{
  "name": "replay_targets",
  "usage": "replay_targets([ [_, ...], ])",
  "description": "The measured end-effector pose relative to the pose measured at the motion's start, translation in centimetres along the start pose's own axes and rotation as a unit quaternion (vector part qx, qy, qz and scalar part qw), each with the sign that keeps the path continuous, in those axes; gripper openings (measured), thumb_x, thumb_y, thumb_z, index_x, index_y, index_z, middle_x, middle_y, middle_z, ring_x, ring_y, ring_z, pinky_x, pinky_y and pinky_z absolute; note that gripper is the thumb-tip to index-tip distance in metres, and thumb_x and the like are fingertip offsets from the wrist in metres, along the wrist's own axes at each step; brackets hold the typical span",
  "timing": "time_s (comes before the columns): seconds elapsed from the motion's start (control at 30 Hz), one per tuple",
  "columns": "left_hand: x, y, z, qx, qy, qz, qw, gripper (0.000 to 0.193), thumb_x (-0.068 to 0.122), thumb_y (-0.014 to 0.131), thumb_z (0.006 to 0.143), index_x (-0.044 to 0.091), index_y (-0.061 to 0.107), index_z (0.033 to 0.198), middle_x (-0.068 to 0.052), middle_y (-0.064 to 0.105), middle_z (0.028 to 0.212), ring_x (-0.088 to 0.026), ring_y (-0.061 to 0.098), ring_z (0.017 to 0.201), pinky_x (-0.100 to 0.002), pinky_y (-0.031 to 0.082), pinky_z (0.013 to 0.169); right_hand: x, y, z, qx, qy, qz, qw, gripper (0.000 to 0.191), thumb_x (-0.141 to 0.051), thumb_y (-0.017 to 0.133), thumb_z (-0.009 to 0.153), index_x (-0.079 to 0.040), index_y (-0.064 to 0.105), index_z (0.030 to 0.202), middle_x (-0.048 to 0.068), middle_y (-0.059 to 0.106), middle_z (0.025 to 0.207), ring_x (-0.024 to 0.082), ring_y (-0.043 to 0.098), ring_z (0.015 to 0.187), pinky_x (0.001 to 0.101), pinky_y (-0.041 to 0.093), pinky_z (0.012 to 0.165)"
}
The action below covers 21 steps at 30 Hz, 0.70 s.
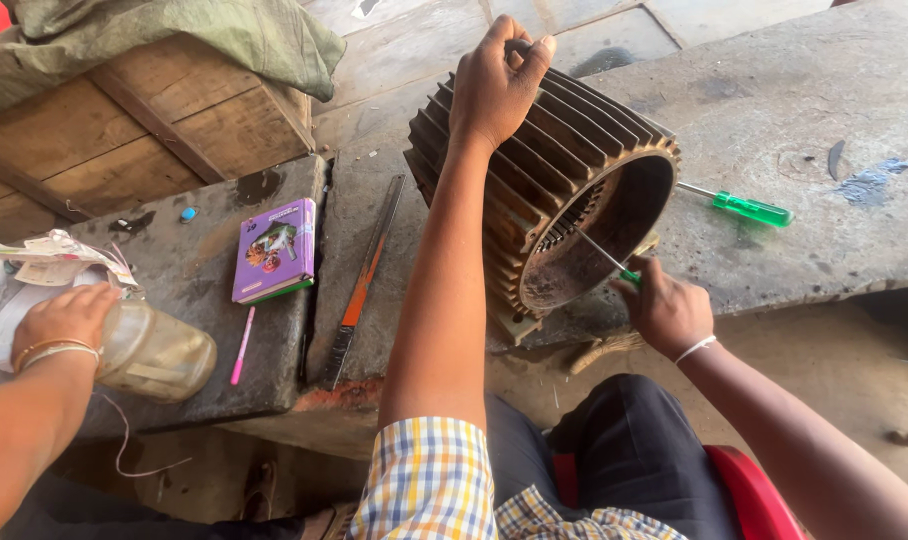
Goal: The person sits at a stone workbench and cleans the inside of an electric motor stator housing. They first scrape the slots with a flat file, then use a green-handled screwdriver to pick and scrape debris from the slots, steadying the housing with the other hand.
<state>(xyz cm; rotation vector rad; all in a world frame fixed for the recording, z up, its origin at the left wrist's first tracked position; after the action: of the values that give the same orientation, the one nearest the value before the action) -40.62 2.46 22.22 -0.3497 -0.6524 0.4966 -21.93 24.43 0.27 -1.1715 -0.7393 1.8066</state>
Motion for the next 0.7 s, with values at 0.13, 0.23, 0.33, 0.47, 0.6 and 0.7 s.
replay_targets([
  [0.13,0.3,-0.1,0.1,0.013,0.022,-0.005,1.000,0.034,0.048,0.064,0.096,0.015,0.059,0.089,0.006,0.064,0.057,-0.005,0.063,0.049,-0.025,0.052,0.050,0.3,-0.6,0.9,-0.089,0.034,-0.010,0.995,0.048,-0.048,0.060,0.096,-0.010,0.054,0.125,0.019,0.075,0.086,0.041,0.072,0.070,0.0516,0.055,0.060],
  [0.23,0.2,-0.1,0.1,0.006,0.002,0.009,1.000,0.034,0.047,0.065,0.095,0.015,0.059,0.085,0.006,0.065,0.057,-0.007,0.064,0.050,-0.026,0.052,0.051,0.8,-0.7,1.7,-0.150,0.078,0.079,0.982,0.043,-0.049,0.061,0.096,-0.014,0.059,0.118,0.020,0.075,0.085,0.038,0.074,0.074,0.0510,0.057,0.069],
  [0.33,0.1,-0.1,0.1,-0.002,-0.009,-0.008,1.000,0.033,0.047,0.064,0.095,0.016,0.060,0.087,0.006,0.065,0.056,-0.006,0.065,0.049,-0.025,0.054,0.052,1.0,-0.4,1.7,-0.110,0.079,0.132,0.982,0.043,-0.048,0.060,0.098,-0.013,0.058,0.123,0.020,0.075,0.086,0.037,0.074,0.073,0.0507,0.057,0.071],
  [0.47,0.1,-0.1,0.1,0.007,-0.002,0.006,1.000,0.033,0.047,0.065,0.095,0.016,0.060,0.087,0.006,0.064,0.057,-0.007,0.064,0.051,-0.026,0.053,0.052,0.2,0.1,0.1,-0.023,0.027,-0.023,0.999,0.041,-0.047,0.056,0.101,-0.013,0.058,0.124,0.016,0.076,0.086,0.036,0.072,0.071,0.0492,0.054,0.061],
  [0.6,0.3,-0.1,0.1,0.003,-0.005,0.001,1.000,0.035,0.048,0.065,0.095,0.015,0.060,0.086,0.005,0.065,0.058,-0.008,0.066,0.052,-0.026,0.054,0.052,-0.5,0.3,-0.7,0.031,-0.028,-0.120,0.992,0.037,-0.043,0.053,0.102,-0.014,0.059,0.125,0.012,0.075,0.083,0.030,0.071,0.063,0.0431,0.053,0.052],
  [0.7,0.5,-0.3,0.1,0.006,-0.002,0.002,1.000,0.035,0.048,0.064,0.095,0.015,0.060,0.087,0.006,0.066,0.058,-0.007,0.068,0.052,-0.026,0.055,0.053,0.7,0.4,0.3,-0.111,0.064,-0.067,0.990,0.046,-0.046,0.049,0.105,-0.012,0.052,0.134,0.014,0.076,0.086,0.027,0.071,0.059,0.0398,0.054,0.049],
])
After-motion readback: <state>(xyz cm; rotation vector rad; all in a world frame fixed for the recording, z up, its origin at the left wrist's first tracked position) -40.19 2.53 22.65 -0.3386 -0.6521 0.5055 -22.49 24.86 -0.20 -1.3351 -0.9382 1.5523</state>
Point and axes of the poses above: each hand's wrist, its own z-axis towards the middle knuckle, its own y-axis out of the palm, x = y × z, the point moved 1 cm from there along z, towards the middle knuckle
